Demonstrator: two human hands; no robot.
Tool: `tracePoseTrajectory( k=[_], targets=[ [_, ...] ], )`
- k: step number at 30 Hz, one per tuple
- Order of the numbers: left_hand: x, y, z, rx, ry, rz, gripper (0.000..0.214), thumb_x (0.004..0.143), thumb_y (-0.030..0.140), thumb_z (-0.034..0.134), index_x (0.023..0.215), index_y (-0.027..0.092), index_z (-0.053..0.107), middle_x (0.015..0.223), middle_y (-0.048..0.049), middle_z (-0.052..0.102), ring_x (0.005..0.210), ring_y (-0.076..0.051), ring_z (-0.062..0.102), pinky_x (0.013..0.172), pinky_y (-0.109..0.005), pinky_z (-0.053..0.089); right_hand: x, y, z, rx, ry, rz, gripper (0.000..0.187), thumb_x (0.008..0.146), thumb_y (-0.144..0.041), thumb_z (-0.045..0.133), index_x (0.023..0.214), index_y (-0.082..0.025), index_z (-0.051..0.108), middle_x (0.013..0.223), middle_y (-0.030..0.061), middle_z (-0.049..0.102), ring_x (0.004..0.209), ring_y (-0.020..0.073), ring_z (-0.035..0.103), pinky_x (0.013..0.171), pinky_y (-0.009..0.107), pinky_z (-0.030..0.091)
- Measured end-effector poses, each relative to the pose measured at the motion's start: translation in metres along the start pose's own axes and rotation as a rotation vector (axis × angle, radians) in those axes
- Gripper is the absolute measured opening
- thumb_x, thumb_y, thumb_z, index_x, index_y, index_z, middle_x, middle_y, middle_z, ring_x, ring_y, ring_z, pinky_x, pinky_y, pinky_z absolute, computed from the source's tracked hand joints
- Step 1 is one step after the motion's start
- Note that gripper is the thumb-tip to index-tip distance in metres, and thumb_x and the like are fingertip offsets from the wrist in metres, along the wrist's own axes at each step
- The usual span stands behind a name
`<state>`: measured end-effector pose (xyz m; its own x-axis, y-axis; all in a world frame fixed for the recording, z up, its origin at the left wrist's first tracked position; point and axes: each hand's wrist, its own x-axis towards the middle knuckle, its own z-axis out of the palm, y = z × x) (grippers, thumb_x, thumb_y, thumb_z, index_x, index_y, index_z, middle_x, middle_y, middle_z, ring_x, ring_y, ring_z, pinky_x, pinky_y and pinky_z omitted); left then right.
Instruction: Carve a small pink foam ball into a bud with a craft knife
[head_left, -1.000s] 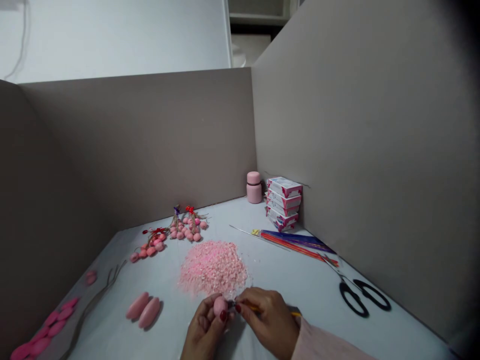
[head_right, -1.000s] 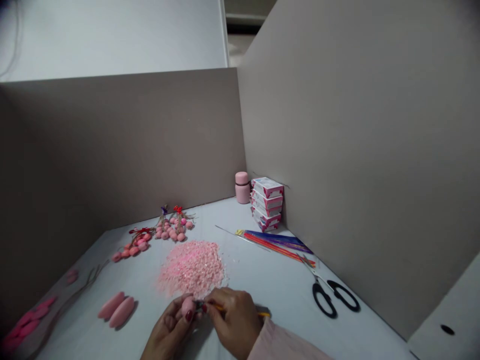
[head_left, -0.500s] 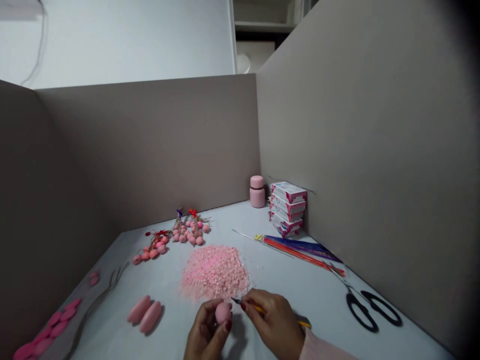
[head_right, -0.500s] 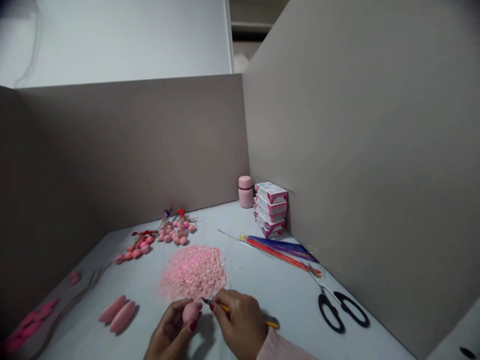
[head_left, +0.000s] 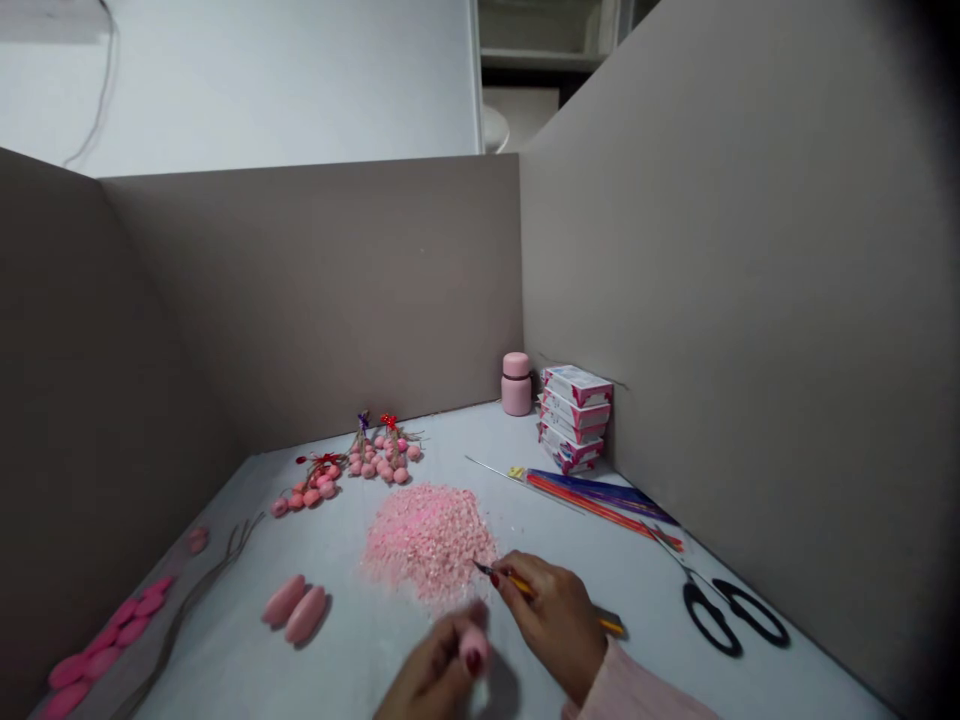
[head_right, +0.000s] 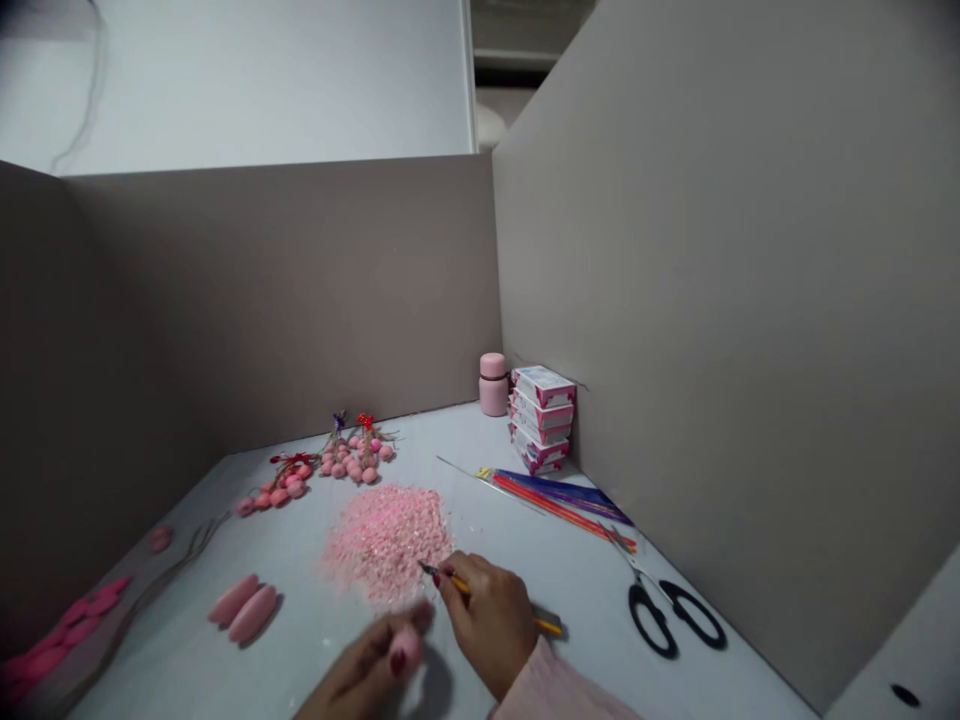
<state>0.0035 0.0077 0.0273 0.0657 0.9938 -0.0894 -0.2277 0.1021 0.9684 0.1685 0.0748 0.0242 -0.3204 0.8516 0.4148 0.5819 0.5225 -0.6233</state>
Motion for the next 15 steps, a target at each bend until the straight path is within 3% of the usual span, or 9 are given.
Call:
tracePoseTrajectory(
  k=[2, 5, 9, 15],
  targets=[
    [0.004, 0.006, -0.006, 0.006, 0.197, 0.095, 0.028, 0.065, 0.046, 0.071, 0.074, 0.019, 0.069, 0.098, -0.0100, 0.070, 0.104, -0.028, 0.057, 0.093, -0.036, 0.035, -0.001, 0.000, 0.000, -0.008, 0.036, -0.029, 0.023, 0.091, -0.027, 0.042, 0.083, -0.021, 0.063, 0.077, 0.0017, 0.067, 0.069, 0.0154, 0.063, 0.064, 0.023, 0.042],
    [0.009, 0.013, -0.016, -0.109, 0.347, -0.009, 0.029, 0.068, 0.045, 0.068, 0.081, 0.019, 0.066, 0.089, -0.0079, 0.072, 0.084, -0.023, 0.063, 0.080, -0.035, 0.043, -0.001, 0.000, 0.000, -0.082, 0.084, -0.084, 0.026, 0.092, -0.028, 0.039, 0.084, -0.021, 0.063, 0.077, 0.0033, 0.067, 0.068, 0.0158, 0.063, 0.062, 0.023, 0.041],
    [0.011, 0.007, -0.018, -0.186, 0.282, -0.010, 0.029, 0.067, 0.043, 0.071, 0.075, 0.017, 0.064, 0.067, -0.0033, 0.070, 0.062, -0.015, 0.061, 0.063, -0.026, 0.046, 0.000, 0.000, -0.001, -0.266, -0.008, -0.082, 0.022, 0.091, -0.026, 0.042, 0.081, -0.023, 0.062, 0.073, 0.0021, 0.066, 0.065, 0.0166, 0.063, 0.058, 0.024, 0.039],
    [0.009, 0.000, -0.012, -0.352, 0.243, -0.041, 0.035, 0.059, 0.036, 0.079, 0.087, 0.016, 0.069, 0.073, -0.0053, 0.073, 0.058, -0.012, 0.064, 0.055, -0.021, 0.047, -0.001, -0.001, 0.001, -0.204, -0.079, -0.047, 0.017, 0.089, -0.024, 0.044, 0.083, -0.023, 0.059, 0.074, -0.0001, 0.066, 0.067, 0.0156, 0.063, 0.059, 0.023, 0.038]
  ],
)
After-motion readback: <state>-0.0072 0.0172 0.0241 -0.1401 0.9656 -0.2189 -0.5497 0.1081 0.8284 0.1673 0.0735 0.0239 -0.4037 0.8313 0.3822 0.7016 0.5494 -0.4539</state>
